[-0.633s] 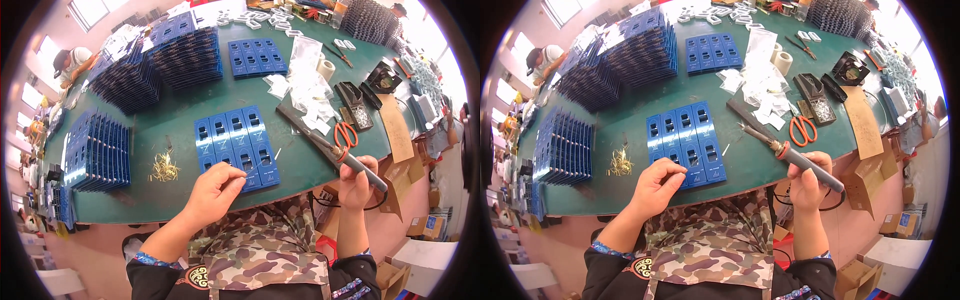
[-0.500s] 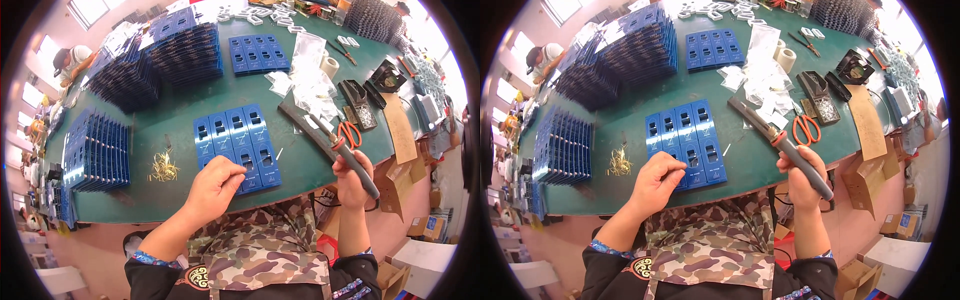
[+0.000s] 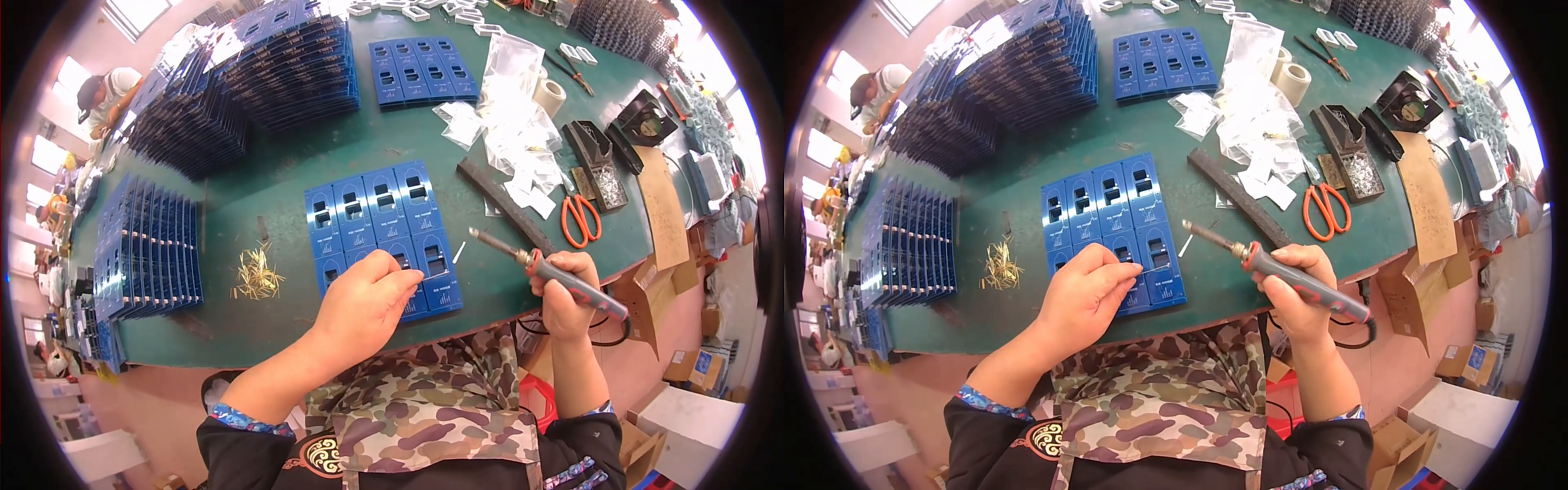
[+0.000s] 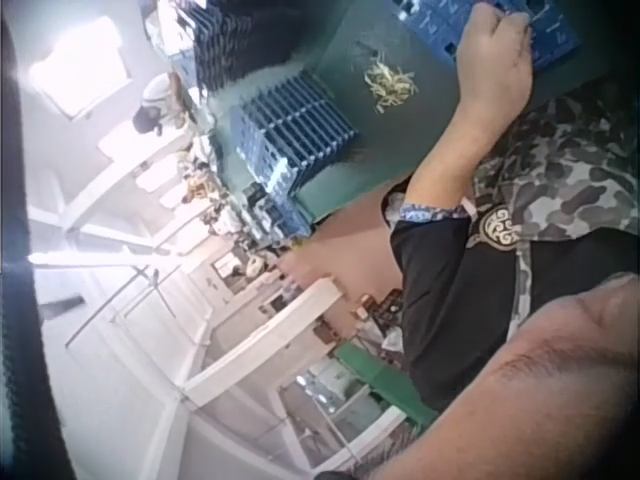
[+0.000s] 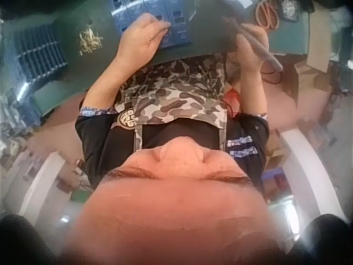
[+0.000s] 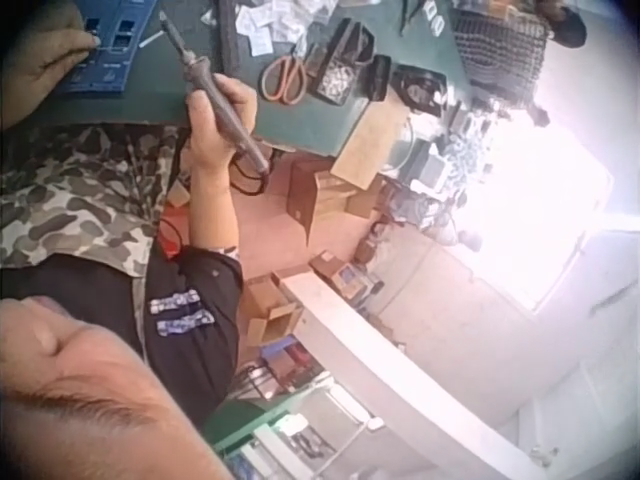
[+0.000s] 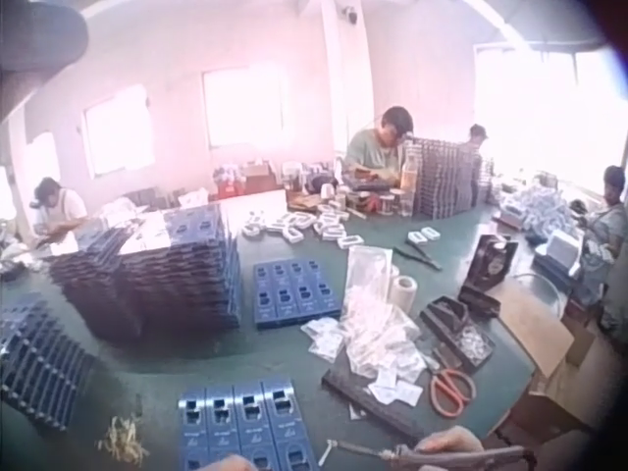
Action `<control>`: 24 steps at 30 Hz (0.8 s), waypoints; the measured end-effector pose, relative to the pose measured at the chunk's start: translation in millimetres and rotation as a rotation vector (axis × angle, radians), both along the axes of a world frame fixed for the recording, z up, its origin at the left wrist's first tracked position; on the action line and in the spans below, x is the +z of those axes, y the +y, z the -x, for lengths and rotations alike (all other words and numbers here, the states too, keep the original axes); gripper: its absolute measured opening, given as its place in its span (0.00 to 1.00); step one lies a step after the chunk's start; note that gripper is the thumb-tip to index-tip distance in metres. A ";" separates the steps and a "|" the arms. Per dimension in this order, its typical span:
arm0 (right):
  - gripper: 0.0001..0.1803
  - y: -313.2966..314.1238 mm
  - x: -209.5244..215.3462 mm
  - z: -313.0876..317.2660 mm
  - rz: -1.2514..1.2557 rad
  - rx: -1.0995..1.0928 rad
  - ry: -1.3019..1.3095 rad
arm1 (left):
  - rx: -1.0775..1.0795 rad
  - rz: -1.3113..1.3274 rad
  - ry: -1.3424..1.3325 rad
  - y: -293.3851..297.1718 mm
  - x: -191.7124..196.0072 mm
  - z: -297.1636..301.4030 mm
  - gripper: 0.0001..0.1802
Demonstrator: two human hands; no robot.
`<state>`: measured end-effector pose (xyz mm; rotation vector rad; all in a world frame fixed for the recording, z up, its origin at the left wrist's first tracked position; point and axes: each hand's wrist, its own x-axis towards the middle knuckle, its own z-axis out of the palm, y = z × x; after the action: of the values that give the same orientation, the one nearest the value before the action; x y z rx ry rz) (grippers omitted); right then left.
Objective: The person solders thin wires onto blue electronic components or circuit boards using a soldering iron and solder, trimming the wires with scissors.
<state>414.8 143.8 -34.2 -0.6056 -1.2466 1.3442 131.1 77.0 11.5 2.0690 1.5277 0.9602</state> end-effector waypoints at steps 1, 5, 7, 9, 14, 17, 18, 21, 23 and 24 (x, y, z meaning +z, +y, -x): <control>0.10 -3.1 6.9 2.4 0.039 -0.026 0.016 | -0.007 -0.028 0.040 1.5 -1.0 0.2 0.12; 0.11 2.1 1.5 -1.0 -0.051 0.038 -0.049 | -0.023 -0.086 0.085 5.7 1.9 -0.7 0.13; 0.12 2.1 2.4 6.5 -0.040 -0.004 -0.057 | -0.016 -0.100 0.134 6.5 4.3 -0.7 0.14; 0.13 3.7 2.4 9.9 -0.030 -0.043 -0.062 | -0.007 -0.119 0.155 9.3 5.2 0.8 0.15; 0.14 10.1 5.4 2.4 -0.170 -0.001 -0.196 | 0.011 -0.129 0.191 16.0 8.6 4.3 0.15; 0.13 14.1 18.8 -0.9 -0.102 -0.012 -0.209 | -0.006 -0.128 0.207 18.5 7.8 3.6 0.14; 0.12 16.3 20.3 -0.6 -0.091 -0.028 -0.214 | -0.011 -0.121 0.206 19.0 6.4 3.0 0.14; 0.10 19.2 14.1 9.2 -0.118 -0.035 -0.242 | -0.024 -0.117 0.207 21.1 3.3 3.4 0.15; 0.09 18.0 12.1 15.5 -0.128 -0.060 -0.247 | -0.023 -0.111 0.208 20.9 1.6 3.7 0.16; 0.09 18.6 10.9 16.8 -0.127 -0.059 -0.249 | -0.024 -0.114 0.221 21.2 1.2 3.7 0.16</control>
<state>398.1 162.4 -23.3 -0.7299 -1.4911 1.1564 127.3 98.2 12.7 2.3357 1.5827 0.8513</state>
